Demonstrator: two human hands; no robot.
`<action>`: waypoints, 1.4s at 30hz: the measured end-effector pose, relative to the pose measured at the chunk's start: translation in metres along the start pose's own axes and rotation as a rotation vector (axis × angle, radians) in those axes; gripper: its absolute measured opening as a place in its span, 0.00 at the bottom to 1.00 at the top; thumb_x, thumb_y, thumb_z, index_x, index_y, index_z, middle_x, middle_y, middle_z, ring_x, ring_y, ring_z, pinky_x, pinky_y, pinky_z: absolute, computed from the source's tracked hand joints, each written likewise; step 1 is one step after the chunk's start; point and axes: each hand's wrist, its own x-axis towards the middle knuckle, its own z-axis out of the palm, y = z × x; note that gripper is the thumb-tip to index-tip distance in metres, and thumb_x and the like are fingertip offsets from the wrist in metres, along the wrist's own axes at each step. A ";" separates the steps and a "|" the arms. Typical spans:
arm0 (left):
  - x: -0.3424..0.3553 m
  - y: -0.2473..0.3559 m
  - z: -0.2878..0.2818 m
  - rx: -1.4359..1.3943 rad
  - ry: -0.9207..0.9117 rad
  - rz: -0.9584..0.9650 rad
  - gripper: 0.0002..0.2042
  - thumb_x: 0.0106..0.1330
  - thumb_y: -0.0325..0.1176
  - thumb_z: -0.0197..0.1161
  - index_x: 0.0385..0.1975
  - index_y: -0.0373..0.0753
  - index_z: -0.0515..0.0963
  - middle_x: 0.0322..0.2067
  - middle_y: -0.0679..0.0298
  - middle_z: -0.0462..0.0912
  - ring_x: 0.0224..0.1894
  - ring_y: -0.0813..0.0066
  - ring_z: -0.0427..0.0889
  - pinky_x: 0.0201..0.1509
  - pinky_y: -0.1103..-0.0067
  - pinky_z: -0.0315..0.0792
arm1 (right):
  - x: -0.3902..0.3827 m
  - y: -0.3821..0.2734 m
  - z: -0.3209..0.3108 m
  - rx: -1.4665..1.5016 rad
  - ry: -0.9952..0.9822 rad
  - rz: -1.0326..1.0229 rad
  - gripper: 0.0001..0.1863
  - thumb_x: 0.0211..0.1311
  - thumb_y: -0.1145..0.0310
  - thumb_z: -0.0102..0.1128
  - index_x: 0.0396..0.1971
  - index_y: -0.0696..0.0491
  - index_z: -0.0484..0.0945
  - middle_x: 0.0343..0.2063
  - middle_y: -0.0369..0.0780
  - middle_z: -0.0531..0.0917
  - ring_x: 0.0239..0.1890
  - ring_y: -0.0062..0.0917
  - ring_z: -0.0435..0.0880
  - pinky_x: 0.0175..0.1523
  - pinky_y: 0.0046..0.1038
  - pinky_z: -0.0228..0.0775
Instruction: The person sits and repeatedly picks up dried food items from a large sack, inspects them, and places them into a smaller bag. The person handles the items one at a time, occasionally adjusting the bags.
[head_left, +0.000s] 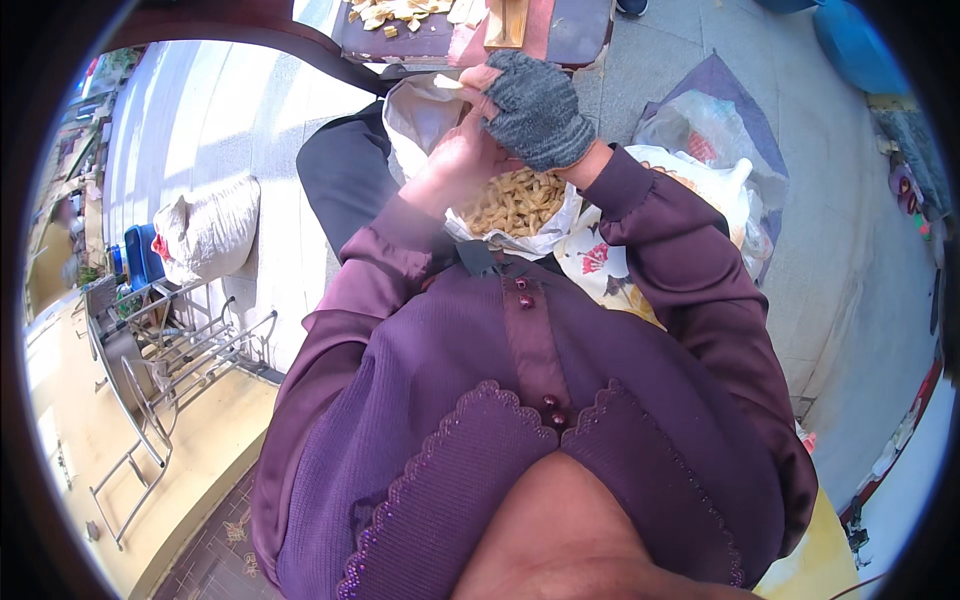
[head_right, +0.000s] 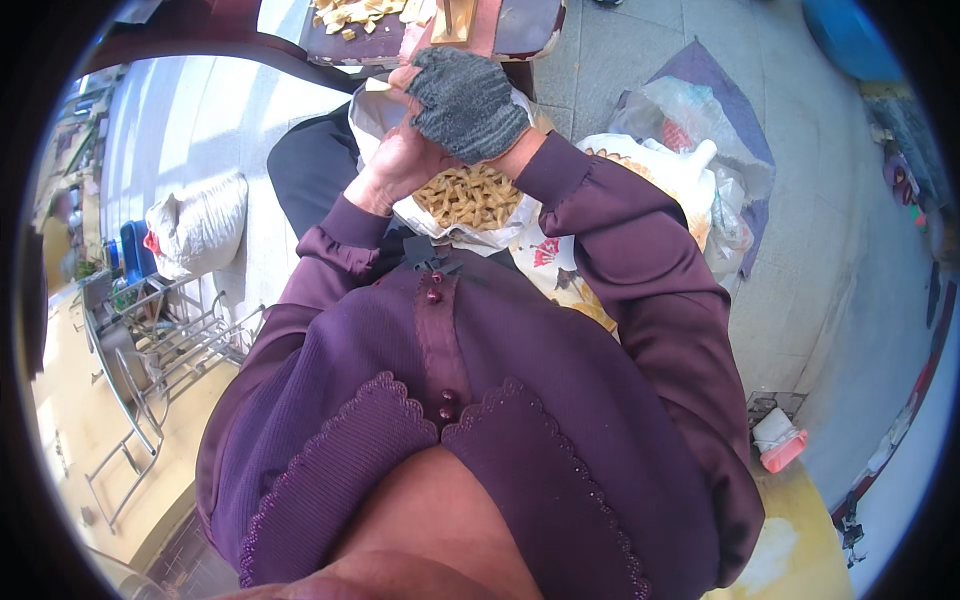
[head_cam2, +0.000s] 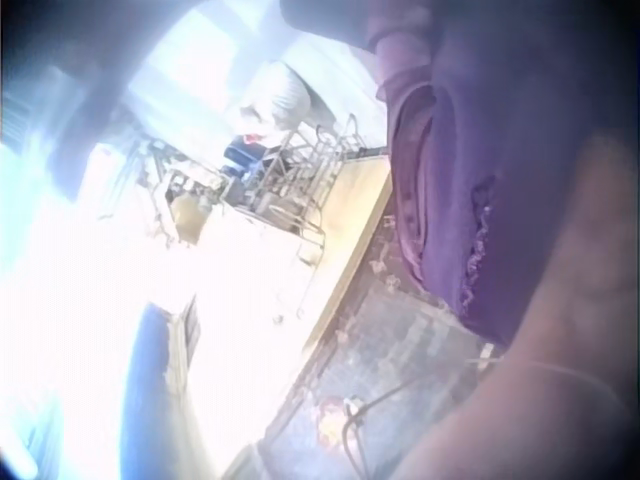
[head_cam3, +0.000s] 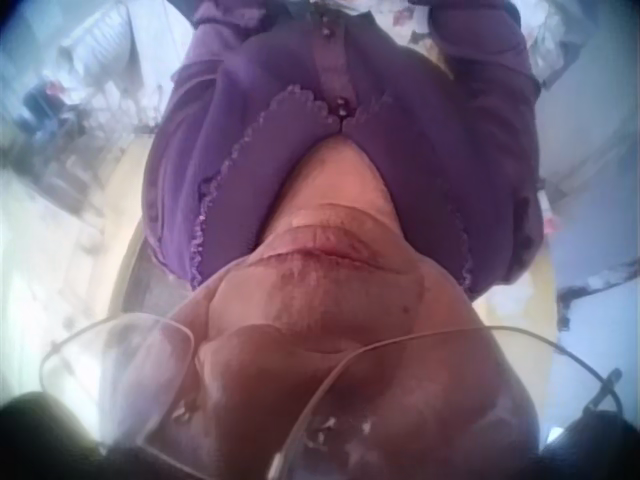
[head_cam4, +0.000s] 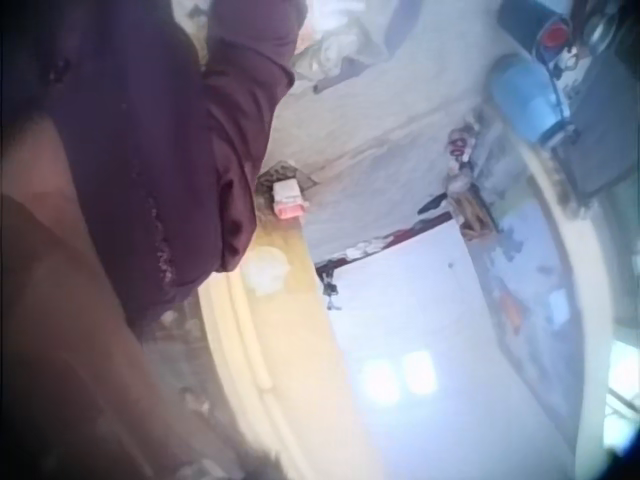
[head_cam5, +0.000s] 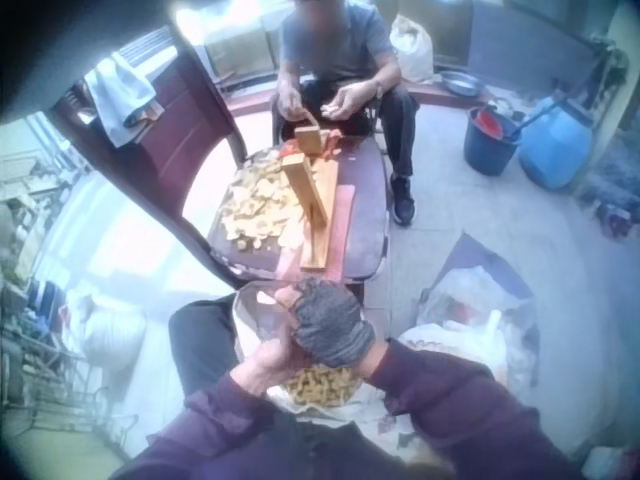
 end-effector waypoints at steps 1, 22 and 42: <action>-0.001 0.000 0.000 -0.095 0.037 0.046 0.14 0.71 0.37 0.47 0.49 0.36 0.71 0.42 0.62 0.78 0.43 0.70 0.78 0.47 0.73 0.73 | -0.004 -0.006 0.000 0.047 -0.040 0.003 0.11 0.56 0.64 0.56 0.39 0.50 0.78 0.33 0.40 0.81 0.37 0.33 0.80 0.43 0.33 0.71; -0.009 0.038 0.015 1.406 0.417 1.175 0.13 0.56 0.21 0.54 0.40 0.41 0.77 0.34 0.59 0.73 0.42 0.61 0.75 0.46 0.74 0.70 | -0.001 0.003 0.003 0.768 -0.076 0.624 0.11 0.65 0.64 0.53 0.37 0.57 0.74 0.25 0.38 0.76 0.31 0.25 0.79 0.33 0.27 0.71; -0.004 0.049 0.010 0.275 -0.008 0.600 0.11 0.68 0.26 0.52 0.48 0.32 0.69 0.44 0.61 0.77 0.45 0.76 0.78 0.51 0.80 0.72 | 0.012 0.030 -0.006 0.215 -0.158 0.139 0.16 0.61 0.57 0.58 0.39 0.55 0.78 0.24 0.39 0.80 0.26 0.27 0.78 0.33 0.27 0.69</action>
